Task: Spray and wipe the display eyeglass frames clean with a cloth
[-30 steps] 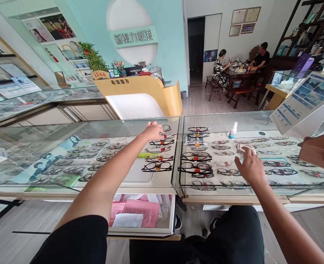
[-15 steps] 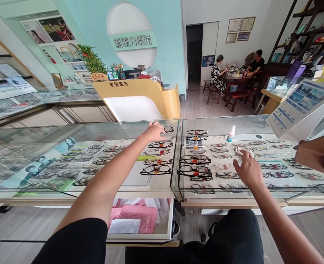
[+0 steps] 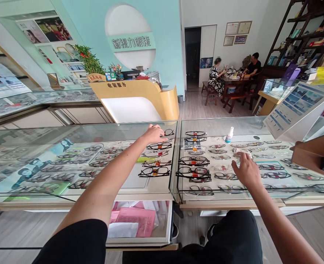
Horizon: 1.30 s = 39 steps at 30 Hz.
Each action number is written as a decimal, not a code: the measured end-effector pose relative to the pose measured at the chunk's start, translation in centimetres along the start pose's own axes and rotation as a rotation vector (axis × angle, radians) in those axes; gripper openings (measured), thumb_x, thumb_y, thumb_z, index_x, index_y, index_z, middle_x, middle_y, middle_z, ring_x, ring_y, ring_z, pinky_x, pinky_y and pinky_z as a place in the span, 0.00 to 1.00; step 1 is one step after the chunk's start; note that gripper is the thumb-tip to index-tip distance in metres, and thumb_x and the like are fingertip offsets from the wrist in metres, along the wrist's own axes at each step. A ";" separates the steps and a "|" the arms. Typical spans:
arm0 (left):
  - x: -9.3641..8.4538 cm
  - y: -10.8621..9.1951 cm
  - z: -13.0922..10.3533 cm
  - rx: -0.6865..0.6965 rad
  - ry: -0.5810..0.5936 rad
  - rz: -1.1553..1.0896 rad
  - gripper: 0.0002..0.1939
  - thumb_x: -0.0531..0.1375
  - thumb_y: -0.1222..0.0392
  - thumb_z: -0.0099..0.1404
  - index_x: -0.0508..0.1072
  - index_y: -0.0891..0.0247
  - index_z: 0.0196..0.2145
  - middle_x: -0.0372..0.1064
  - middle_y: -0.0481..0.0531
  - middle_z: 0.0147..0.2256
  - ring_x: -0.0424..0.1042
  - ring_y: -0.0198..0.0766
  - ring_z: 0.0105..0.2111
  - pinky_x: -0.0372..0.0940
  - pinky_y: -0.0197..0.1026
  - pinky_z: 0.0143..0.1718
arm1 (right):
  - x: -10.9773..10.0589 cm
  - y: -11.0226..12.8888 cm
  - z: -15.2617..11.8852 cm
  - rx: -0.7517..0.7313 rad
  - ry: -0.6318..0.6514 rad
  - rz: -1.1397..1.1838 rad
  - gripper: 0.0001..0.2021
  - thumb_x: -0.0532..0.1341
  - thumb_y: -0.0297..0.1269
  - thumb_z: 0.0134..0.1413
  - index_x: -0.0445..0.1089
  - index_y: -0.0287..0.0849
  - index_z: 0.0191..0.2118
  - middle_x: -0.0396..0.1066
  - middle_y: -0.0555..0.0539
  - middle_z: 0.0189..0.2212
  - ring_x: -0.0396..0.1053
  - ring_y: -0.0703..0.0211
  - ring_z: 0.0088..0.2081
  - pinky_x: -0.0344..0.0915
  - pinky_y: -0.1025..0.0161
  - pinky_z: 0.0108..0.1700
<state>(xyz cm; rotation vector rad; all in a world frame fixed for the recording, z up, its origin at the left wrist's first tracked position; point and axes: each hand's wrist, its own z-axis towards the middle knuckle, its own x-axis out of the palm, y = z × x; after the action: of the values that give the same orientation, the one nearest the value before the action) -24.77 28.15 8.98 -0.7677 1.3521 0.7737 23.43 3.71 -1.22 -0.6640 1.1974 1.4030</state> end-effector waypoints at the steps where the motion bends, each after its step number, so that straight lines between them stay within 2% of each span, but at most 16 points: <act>1: 0.1 0.1 0.2 -0.011 0.000 0.003 0.21 0.64 0.36 0.69 0.86 0.52 0.32 0.89 0.55 0.47 0.70 0.61 0.63 0.55 0.66 0.69 | 0.0 0.0 0.0 0.001 0.001 -0.003 0.18 0.57 0.43 0.77 0.70 0.40 0.63 0.79 0.31 0.60 0.80 0.36 0.52 0.70 0.48 0.49; 4: 0.3 0.4 0.9 -0.052 -0.014 0.010 0.20 0.63 0.38 0.70 0.86 0.54 0.33 0.87 0.57 0.45 0.72 0.60 0.62 0.56 0.65 0.69 | -0.1 0.1 -0.1 -0.004 -0.006 -0.003 0.17 0.57 0.42 0.77 0.70 0.41 0.63 0.79 0.32 0.59 0.80 0.37 0.52 0.70 0.48 0.49; 7: 0.6 0.8 1.7 -0.088 -0.037 0.013 0.15 0.62 0.46 0.71 0.86 0.55 0.38 0.86 0.59 0.45 0.75 0.59 0.60 0.58 0.63 0.67 | 0.0 0.0 -0.1 -0.013 -0.007 -0.001 0.17 0.57 0.42 0.77 0.70 0.41 0.63 0.79 0.33 0.58 0.80 0.37 0.51 0.70 0.48 0.49; 10: 1.0 1.3 2.4 -0.112 -0.053 0.011 0.10 0.64 0.53 0.67 0.84 0.54 0.42 0.87 0.57 0.46 0.77 0.57 0.58 0.60 0.60 0.65 | 0.0 0.0 0.0 -0.005 0.005 -0.001 0.18 0.56 0.42 0.77 0.71 0.41 0.63 0.79 0.33 0.58 0.80 0.36 0.53 0.70 0.48 0.49; 13: 1.2 1.8 3.1 -0.122 -0.059 0.001 0.10 0.65 0.56 0.64 0.81 0.53 0.44 0.89 0.54 0.45 0.77 0.55 0.57 0.62 0.57 0.63 | -0.1 0.1 0.0 0.004 0.007 0.009 0.18 0.56 0.42 0.77 0.71 0.40 0.64 0.79 0.32 0.59 0.81 0.36 0.53 0.70 0.48 0.49; 22: 1.1 2.7 3.2 -0.086 -0.047 -0.007 0.08 0.66 0.60 0.61 0.81 0.53 0.39 0.88 0.50 0.43 0.79 0.51 0.51 0.61 0.56 0.64 | -0.1 0.2 0.0 0.013 0.009 0.001 0.17 0.57 0.42 0.78 0.71 0.42 0.64 0.79 0.33 0.60 0.81 0.38 0.53 0.70 0.50 0.49; 27: 1.0 2.0 2.9 -0.086 -0.055 0.062 0.03 0.66 0.61 0.62 0.81 0.55 0.33 0.85 0.59 0.41 0.75 0.56 0.51 0.63 0.56 0.61 | -0.1 0.2 0.0 0.014 0.008 -0.005 0.17 0.56 0.41 0.79 0.71 0.41 0.63 0.79 0.33 0.60 0.80 0.38 0.53 0.70 0.49 0.50; 31: 0.5 0.9 2.4 -0.061 -0.045 0.116 0.06 0.63 0.63 0.63 0.81 0.57 0.31 0.82 0.65 0.42 0.76 0.56 0.50 0.61 0.58 0.64 | -0.1 0.3 0.1 0.010 0.009 -0.006 0.15 0.57 0.40 0.79 0.71 0.42 0.62 0.79 0.34 0.59 0.81 0.40 0.53 0.69 0.51 0.49; 35: -0.2 0.0 1.2 -0.072 -0.032 0.143 0.12 0.62 0.64 0.64 0.85 0.57 0.40 0.84 0.66 0.45 0.79 0.59 0.56 0.63 0.59 0.64 | -0.3 0.4 0.2 0.001 0.019 -0.002 0.14 0.56 0.38 0.79 0.71 0.42 0.62 0.80 0.34 0.59 0.81 0.41 0.53 0.68 0.52 0.48; 37: -0.7 -0.7 0.4 -0.080 -0.038 0.147 0.19 0.62 0.65 0.65 0.86 0.56 0.50 0.85 0.66 0.52 0.77 0.60 0.64 0.63 0.60 0.67 | -0.4 0.4 0.2 0.004 0.020 0.005 0.15 0.56 0.37 0.79 0.70 0.42 0.63 0.80 0.35 0.59 0.81 0.41 0.53 0.68 0.52 0.48; 39: -1.3 -1.9 -0.8 -0.081 -0.063 0.148 0.26 0.60 0.65 0.68 0.83 0.56 0.61 0.82 0.66 0.63 0.70 0.61 0.73 0.59 0.63 0.73 | -0.4 0.3 0.2 0.009 0.013 0.009 0.15 0.55 0.36 0.79 0.70 0.42 0.63 0.80 0.34 0.59 0.80 0.41 0.52 0.67 0.52 0.47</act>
<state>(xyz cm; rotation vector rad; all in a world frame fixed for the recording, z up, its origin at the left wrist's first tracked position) -23.70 26.37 10.29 -0.7064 1.3383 0.9662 23.29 3.81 -0.70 -0.6636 1.2176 1.4021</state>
